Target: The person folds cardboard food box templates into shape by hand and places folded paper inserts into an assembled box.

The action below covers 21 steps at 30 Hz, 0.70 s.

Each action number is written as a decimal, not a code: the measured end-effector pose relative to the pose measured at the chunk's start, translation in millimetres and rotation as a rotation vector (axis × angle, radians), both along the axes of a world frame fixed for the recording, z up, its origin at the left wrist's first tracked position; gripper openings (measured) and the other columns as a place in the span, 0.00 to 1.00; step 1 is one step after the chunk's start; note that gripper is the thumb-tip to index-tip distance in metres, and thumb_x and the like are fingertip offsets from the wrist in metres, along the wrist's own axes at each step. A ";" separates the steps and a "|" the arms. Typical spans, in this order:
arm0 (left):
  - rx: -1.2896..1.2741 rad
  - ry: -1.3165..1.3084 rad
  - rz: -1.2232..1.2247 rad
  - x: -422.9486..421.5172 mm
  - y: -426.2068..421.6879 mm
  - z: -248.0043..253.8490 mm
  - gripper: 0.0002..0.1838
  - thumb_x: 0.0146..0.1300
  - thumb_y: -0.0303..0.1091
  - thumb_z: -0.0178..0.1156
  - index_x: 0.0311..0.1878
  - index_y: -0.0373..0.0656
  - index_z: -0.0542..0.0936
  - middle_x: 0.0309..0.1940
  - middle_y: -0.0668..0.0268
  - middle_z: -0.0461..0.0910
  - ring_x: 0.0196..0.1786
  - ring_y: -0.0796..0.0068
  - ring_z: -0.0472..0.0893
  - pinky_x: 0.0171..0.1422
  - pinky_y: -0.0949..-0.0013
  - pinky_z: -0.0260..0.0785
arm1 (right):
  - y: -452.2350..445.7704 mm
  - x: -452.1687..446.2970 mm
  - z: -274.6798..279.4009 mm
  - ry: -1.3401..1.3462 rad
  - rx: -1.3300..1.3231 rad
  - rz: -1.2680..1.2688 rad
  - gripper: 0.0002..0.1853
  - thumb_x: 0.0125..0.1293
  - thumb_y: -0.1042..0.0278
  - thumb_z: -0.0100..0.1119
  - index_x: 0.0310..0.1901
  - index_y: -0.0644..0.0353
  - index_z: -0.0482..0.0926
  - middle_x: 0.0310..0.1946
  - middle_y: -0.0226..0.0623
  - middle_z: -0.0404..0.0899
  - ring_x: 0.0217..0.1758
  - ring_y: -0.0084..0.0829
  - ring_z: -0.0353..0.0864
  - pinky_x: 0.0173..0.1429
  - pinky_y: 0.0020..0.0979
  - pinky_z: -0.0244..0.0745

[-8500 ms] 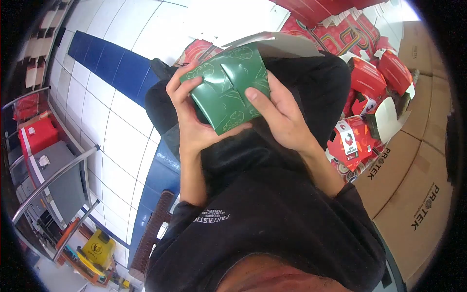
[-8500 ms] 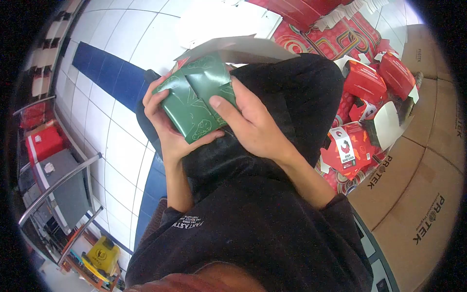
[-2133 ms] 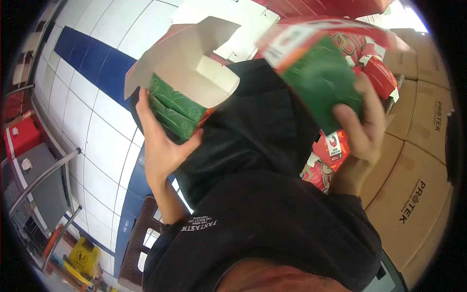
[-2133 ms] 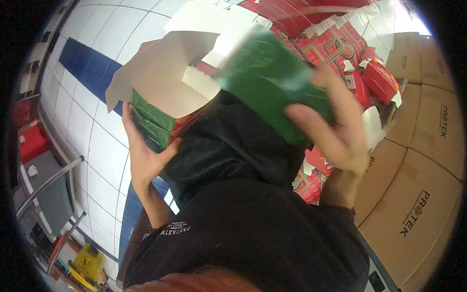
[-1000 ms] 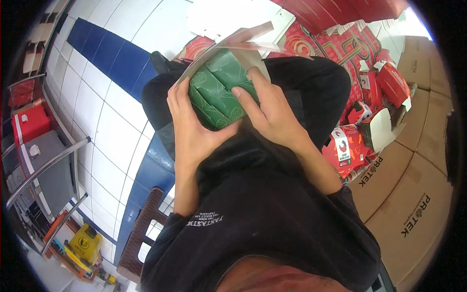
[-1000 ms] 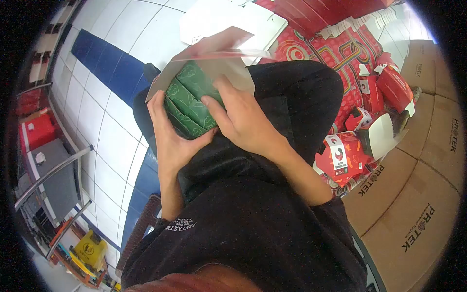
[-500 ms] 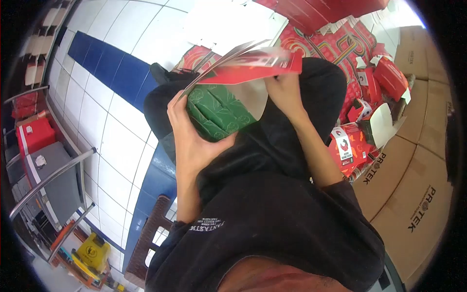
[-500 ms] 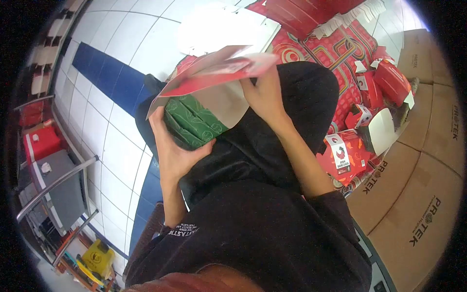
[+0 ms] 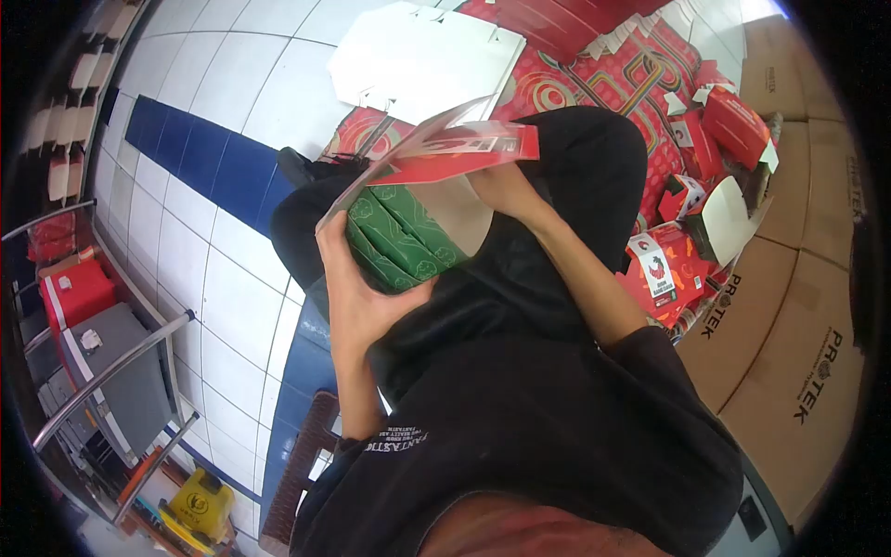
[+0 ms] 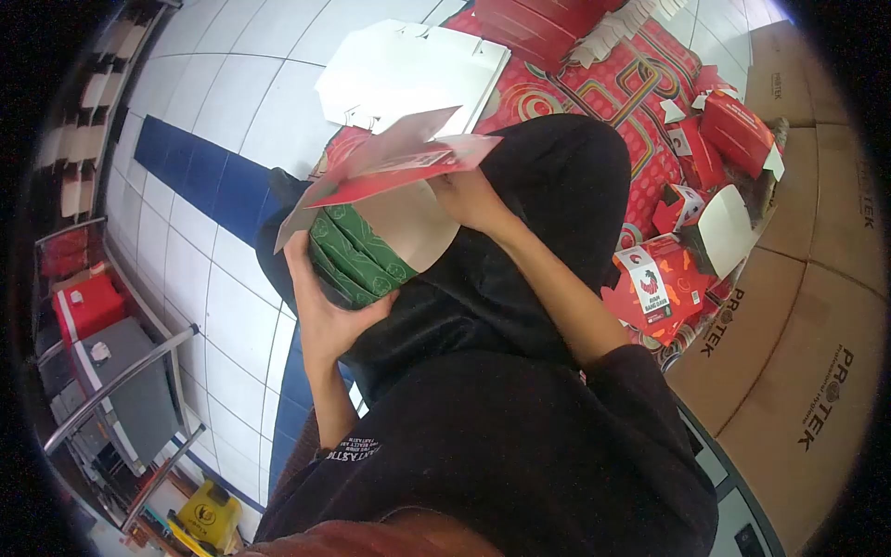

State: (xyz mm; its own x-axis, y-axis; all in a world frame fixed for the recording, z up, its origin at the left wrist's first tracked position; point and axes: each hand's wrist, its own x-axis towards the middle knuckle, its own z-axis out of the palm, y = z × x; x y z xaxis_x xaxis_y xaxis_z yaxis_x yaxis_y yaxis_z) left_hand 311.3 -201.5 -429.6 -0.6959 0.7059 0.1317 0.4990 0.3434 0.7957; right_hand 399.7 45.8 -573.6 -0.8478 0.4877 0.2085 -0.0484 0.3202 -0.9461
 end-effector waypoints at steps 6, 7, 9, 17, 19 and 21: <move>-0.043 0.007 -0.021 -2.7 -4.2 1.0 0.65 0.37 0.42 0.89 0.80 0.36 0.63 0.70 0.47 0.69 0.73 0.44 0.73 0.79 0.49 0.68 | 19.3 -6.0 4.1 -0.144 -0.161 0.049 0.18 0.79 0.66 0.66 0.63 0.68 0.83 0.51 0.50 0.90 0.52 0.37 0.91 0.59 0.41 0.85; -0.037 0.022 0.008 -2.0 -3.7 1.0 0.65 0.37 0.42 0.90 0.80 0.35 0.63 0.70 0.47 0.69 0.74 0.46 0.72 0.79 0.50 0.67 | 16.3 -2.9 17.5 -0.149 -0.168 0.047 0.18 0.79 0.66 0.66 0.63 0.68 0.83 0.51 0.50 0.90 0.52 0.37 0.91 0.59 0.41 0.85; -0.030 0.027 0.014 -2.1 -4.8 -1.6 0.65 0.38 0.43 0.90 0.80 0.34 0.64 0.69 0.48 0.69 0.74 0.47 0.72 0.80 0.51 0.66 | 12.3 7.6 58.5 -0.269 -0.147 -0.143 0.17 0.79 0.69 0.67 0.63 0.68 0.82 0.52 0.44 0.91 0.57 0.35 0.91 0.62 0.37 0.84; 0.027 -0.165 0.119 -0.8 -3.8 -20.5 0.65 0.46 0.41 0.91 0.83 0.33 0.60 0.74 0.50 0.66 0.79 0.52 0.67 0.87 0.51 0.55 | 100.9 135.4 101.7 0.045 0.108 -0.648 0.11 0.72 0.73 0.69 0.53 0.63 0.88 0.45 0.44 0.87 0.50 0.37 0.90 0.55 0.37 0.83; 0.001 -0.120 0.112 -3.5 -2.9 -17.2 0.64 0.47 0.41 0.91 0.83 0.33 0.61 0.75 0.50 0.66 0.79 0.51 0.66 0.87 0.51 0.55 | 145.0 184.0 112.0 -0.018 0.542 -0.859 0.12 0.74 0.69 0.68 0.54 0.63 0.88 0.46 0.45 0.87 0.51 0.41 0.90 0.58 0.40 0.83; -0.028 -0.105 0.109 -5.9 -1.2 -12.4 0.64 0.47 0.42 0.91 0.83 0.32 0.61 0.75 0.49 0.66 0.80 0.50 0.66 0.87 0.51 0.55 | 178.2 240.4 119.7 -0.284 1.019 -0.951 0.17 0.76 0.60 0.68 0.58 0.63 0.86 0.49 0.50 0.88 0.56 0.50 0.90 0.62 0.48 0.82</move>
State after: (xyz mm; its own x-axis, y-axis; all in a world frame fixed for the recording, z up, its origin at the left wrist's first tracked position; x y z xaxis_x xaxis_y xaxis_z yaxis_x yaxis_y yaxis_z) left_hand 305.4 -202.7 -442.1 -0.7778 0.6275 0.0354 0.3717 0.4138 0.8310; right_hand 640.1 224.0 -453.9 -0.3594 0.6287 0.6896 0.7174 0.6587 -0.2266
